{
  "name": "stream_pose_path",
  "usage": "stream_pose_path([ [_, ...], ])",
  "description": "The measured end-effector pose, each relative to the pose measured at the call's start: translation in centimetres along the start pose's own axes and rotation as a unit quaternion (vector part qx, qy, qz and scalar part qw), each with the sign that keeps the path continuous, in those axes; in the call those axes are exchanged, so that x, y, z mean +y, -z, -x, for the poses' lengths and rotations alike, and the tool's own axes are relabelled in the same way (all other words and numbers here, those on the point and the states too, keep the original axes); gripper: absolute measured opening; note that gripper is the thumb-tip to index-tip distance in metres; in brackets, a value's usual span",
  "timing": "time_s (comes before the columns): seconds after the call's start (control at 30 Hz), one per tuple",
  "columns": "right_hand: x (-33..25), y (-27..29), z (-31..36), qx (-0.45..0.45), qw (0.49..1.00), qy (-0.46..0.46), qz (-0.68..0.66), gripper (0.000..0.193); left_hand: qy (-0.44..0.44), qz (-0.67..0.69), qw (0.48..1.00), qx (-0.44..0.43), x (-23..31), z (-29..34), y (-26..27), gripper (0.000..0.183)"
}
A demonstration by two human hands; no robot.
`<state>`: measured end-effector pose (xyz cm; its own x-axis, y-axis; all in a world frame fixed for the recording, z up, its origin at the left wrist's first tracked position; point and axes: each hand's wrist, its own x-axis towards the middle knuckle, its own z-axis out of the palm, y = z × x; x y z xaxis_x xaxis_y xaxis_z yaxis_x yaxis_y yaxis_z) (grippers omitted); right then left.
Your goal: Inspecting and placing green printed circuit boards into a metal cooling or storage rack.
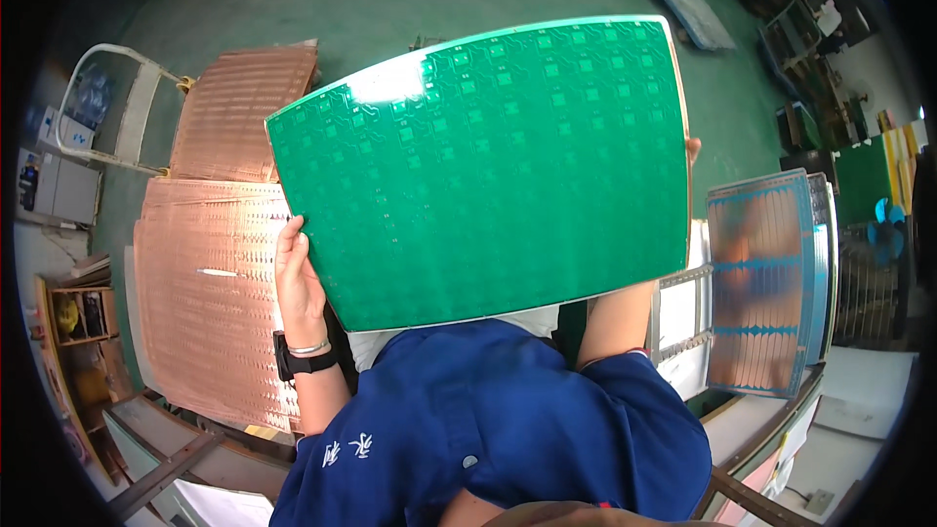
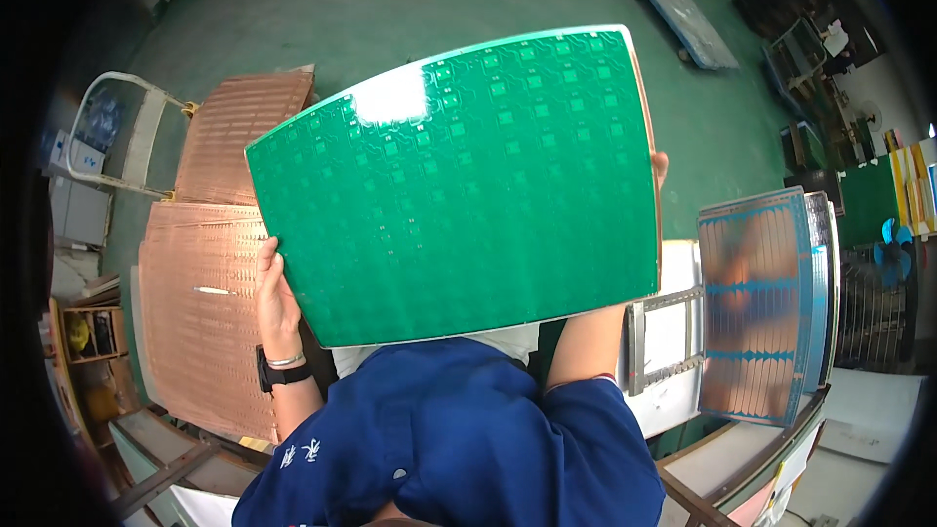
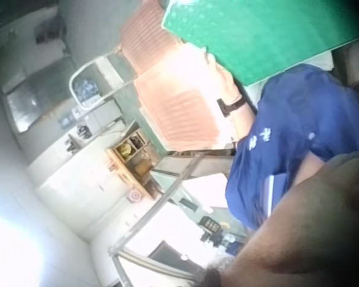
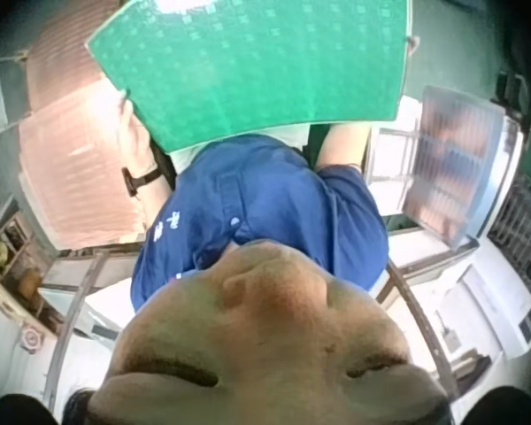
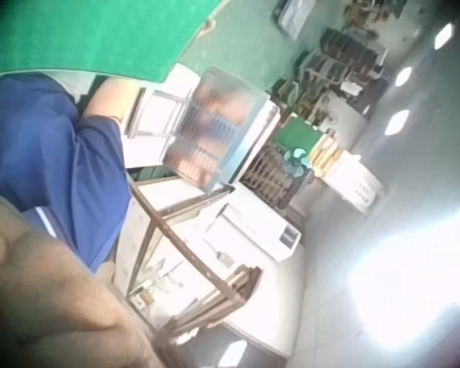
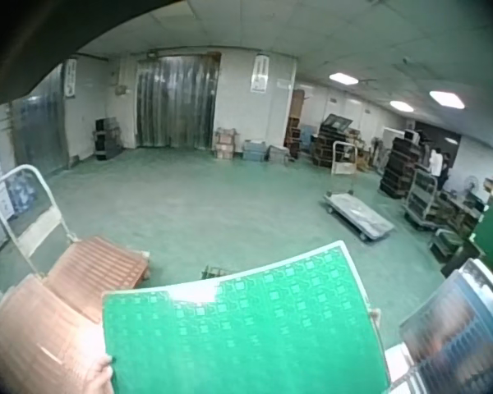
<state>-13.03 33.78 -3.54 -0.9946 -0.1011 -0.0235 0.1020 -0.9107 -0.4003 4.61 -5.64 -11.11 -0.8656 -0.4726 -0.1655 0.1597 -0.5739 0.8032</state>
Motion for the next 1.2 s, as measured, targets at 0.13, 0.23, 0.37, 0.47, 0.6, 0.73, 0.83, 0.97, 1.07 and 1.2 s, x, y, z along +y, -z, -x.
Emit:
stream_pose_path([
  [0.13,0.2,0.0,-0.9,-0.085,0.991,-0.072,-0.069,0.041,0.0,-0.048,0.999,-0.001,-0.8,-0.8,1.1,0.028],
  [0.23,1.8,-1.7,-0.2,-0.028,0.971,-0.036,-0.233,0.045,0.033,-0.022,0.999,0.006,-0.7,-0.7,0.9,0.029],
  [0.37,2.8,2.0,0.8,-0.048,0.994,-0.044,-0.084,0.048,0.043,0.054,0.997,0.037,-2.0,-0.8,0.8,0.024],
  [0.47,4.6,4.5,1.6,-0.077,0.996,-0.046,-0.025,0.05,0.044,0.105,0.993,0.034,-3.0,-1.3,-0.3,0.024],
  [0.6,9.0,1.5,5.3,-0.167,0.971,-0.149,-0.084,0.057,0.027,0.19,0.981,0.014,-2.8,-1.1,-4.4,0.014],
  [0.73,12.8,-0.5,8.5,-0.142,0.963,-0.227,0.027,0.056,-0.002,0.217,0.976,0.013,-2.3,0.0,-7.7,0.011],
  [0.83,13.8,-0.9,8.7,-0.051,0.959,-0.201,0.193,0.044,-0.021,0.211,0.975,-0.07,-2.0,0.5,-8.3,0.014],
  [0.97,13.1,-1.7,8.2,-0.071,0.961,-0.189,0.187,0.04,-0.078,0.016,0.997,-0.01,0.8,1.1,-10.2,0.039],
  [1.07,13.5,-2.6,8.4,-0.065,0.967,-0.175,0.171,0.038,-0.201,-0.09,0.974,0.047,2.3,2.5,-11.1,0.039],
  [1.2,14.1,-2.1,8.3,-0.076,0.977,-0.146,0.137,0.038,-0.211,-0.051,0.897,-0.386,4.5,6.2,-11.7,0.028],
])
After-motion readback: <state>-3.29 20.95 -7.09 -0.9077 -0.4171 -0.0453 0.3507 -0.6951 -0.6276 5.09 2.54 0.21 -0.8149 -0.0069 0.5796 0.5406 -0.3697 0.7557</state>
